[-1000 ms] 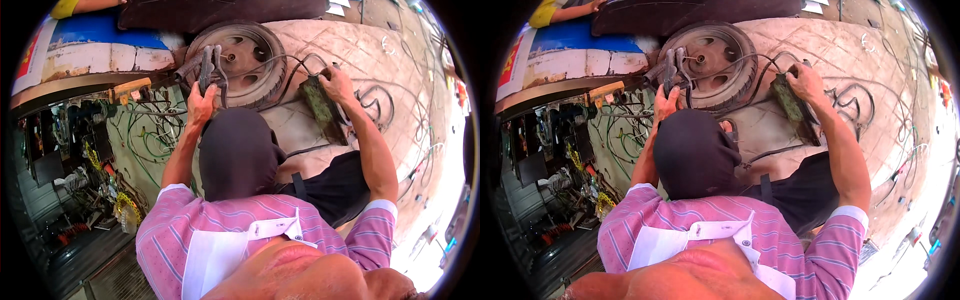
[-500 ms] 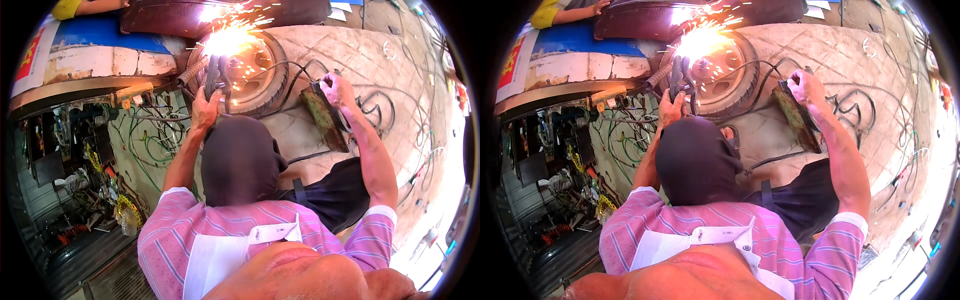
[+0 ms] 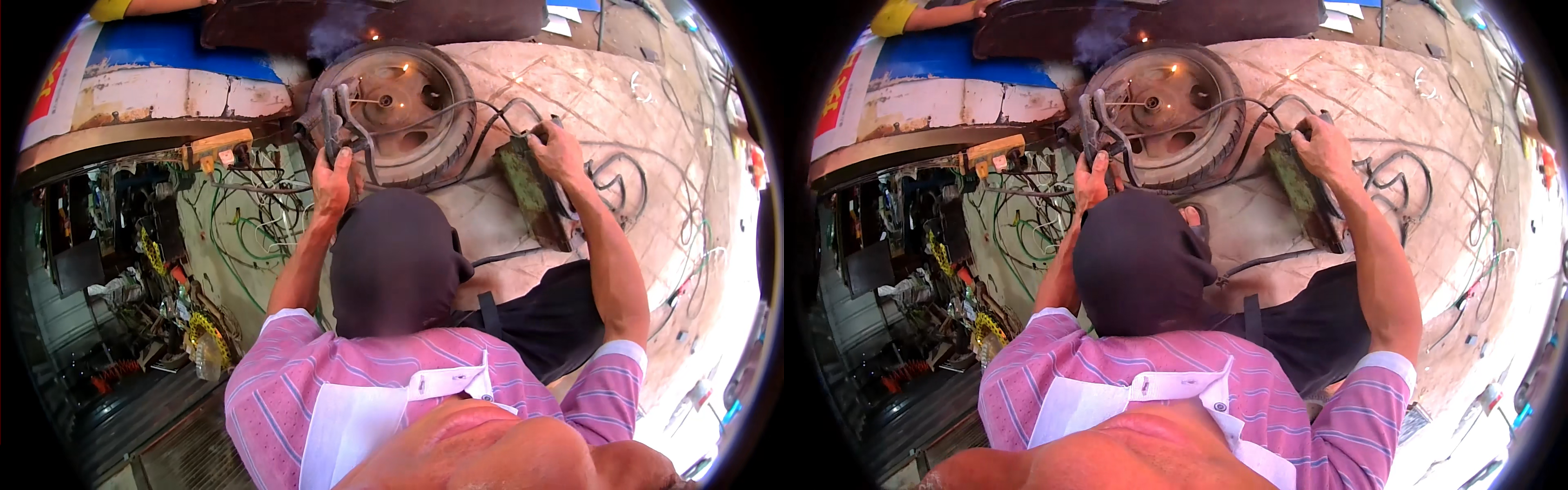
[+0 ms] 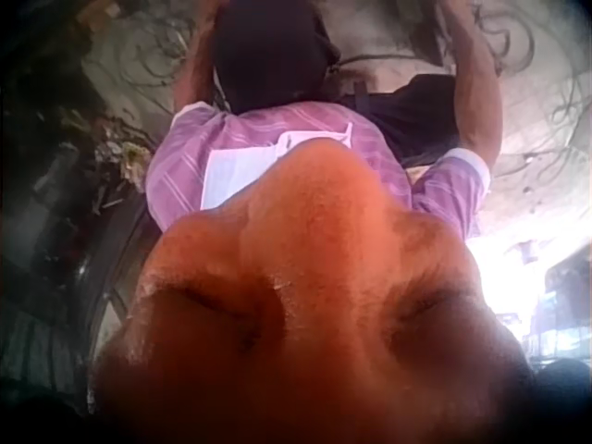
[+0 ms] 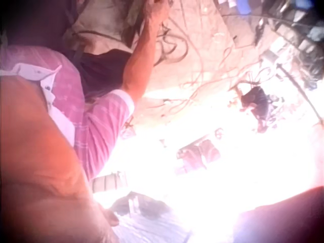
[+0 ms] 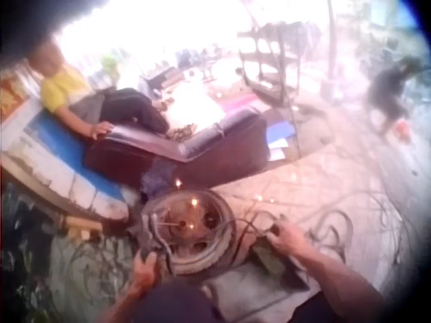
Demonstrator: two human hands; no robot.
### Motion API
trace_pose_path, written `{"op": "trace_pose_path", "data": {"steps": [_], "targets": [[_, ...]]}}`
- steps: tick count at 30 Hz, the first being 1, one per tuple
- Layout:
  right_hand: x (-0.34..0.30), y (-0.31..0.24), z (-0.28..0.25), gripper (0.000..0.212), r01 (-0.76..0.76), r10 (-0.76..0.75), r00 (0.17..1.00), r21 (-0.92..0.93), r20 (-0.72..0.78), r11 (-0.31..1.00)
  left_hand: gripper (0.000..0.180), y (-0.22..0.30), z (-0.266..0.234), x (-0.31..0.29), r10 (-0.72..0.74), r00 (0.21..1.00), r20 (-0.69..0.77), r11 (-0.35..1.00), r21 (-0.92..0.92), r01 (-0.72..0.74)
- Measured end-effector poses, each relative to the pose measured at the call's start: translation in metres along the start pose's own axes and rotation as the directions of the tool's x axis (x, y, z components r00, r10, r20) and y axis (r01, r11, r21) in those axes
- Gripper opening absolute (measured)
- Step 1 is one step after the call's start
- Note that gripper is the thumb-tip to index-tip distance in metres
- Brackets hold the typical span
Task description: The person welds the metal rim of a bicycle wheel while it is on the ground, using a welding torch and a ground clamp.
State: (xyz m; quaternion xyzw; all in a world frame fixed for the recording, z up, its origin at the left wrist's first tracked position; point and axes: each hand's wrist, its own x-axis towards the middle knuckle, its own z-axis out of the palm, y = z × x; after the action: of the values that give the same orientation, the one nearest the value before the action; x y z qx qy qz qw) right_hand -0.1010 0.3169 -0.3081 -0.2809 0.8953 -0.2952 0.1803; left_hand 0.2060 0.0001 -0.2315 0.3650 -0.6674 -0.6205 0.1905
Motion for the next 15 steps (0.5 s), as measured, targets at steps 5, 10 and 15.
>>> {"op": "trace_pose_path", "data": {"steps": [5, 10, 15], "targets": [[0.001, -0.002, 0.001, 0.031, -0.004, 0.004, 1.000, 0.003, 0.007, 1.000, 0.038, 0.000, -0.004, 0.000, -0.010, 1.000, -0.016, 1.000, 0.025, 0.010], [0.001, -0.001, 0.002, 0.031, -0.002, 0.002, 1.000, -0.004, 0.005, 1.000, 0.038, 0.006, -0.001, 0.003, -0.010, 1.000, 0.007, 0.998, 0.069, 0.009], [0.000, 0.001, -0.001, 0.031, -0.001, 0.001, 1.000, 0.001, 0.008, 1.000, 0.035, 0.003, 0.001, 0.006, -0.015, 0.998, 0.067, 0.994, 0.106, 0.008]]}}
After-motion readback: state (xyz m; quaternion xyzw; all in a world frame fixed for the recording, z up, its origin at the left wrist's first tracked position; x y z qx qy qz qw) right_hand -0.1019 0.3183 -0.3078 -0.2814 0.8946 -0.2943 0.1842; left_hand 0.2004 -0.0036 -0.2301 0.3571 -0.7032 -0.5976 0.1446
